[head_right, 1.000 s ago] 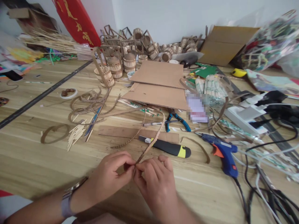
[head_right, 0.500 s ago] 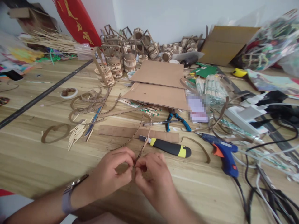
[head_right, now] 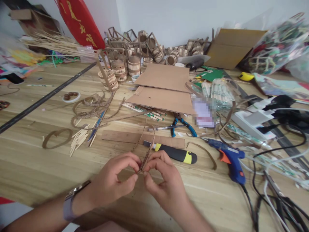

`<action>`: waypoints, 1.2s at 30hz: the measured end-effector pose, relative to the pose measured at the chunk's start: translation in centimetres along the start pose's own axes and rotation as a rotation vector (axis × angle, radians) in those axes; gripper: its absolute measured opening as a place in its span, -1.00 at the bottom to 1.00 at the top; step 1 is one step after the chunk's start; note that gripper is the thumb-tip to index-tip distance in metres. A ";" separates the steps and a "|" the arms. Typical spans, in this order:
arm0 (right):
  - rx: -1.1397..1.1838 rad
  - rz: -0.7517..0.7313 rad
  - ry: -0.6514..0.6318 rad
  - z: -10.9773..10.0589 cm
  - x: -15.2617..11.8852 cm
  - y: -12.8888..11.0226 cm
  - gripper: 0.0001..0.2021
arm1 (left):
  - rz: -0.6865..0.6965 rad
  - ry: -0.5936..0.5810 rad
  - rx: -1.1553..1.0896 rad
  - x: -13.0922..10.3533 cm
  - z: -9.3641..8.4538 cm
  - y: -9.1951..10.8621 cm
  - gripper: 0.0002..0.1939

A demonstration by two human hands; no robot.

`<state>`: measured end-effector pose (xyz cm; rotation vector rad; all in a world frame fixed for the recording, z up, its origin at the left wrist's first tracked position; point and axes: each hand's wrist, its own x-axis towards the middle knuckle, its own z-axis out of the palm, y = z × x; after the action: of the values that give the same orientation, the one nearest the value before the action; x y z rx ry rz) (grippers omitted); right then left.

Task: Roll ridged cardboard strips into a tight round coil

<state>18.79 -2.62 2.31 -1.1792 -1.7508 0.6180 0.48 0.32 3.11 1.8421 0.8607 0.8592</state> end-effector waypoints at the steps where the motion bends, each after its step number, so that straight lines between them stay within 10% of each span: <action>1: -0.017 -0.012 0.009 0.0 0.0 0.0 -0.82 | 0.002 0.005 0.017 -0.1 0.0 0.0 -0.87; 36: -0.069 -0.014 0.018 1.4 -0.4 -0.4 -0.83 | -0.091 0.042 0.073 0.0 0.6 -0.3 -0.83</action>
<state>17.46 -3.08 1.80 -1.2153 -1.7756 0.5407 0.93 0.17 2.60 1.8377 1.0062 0.8215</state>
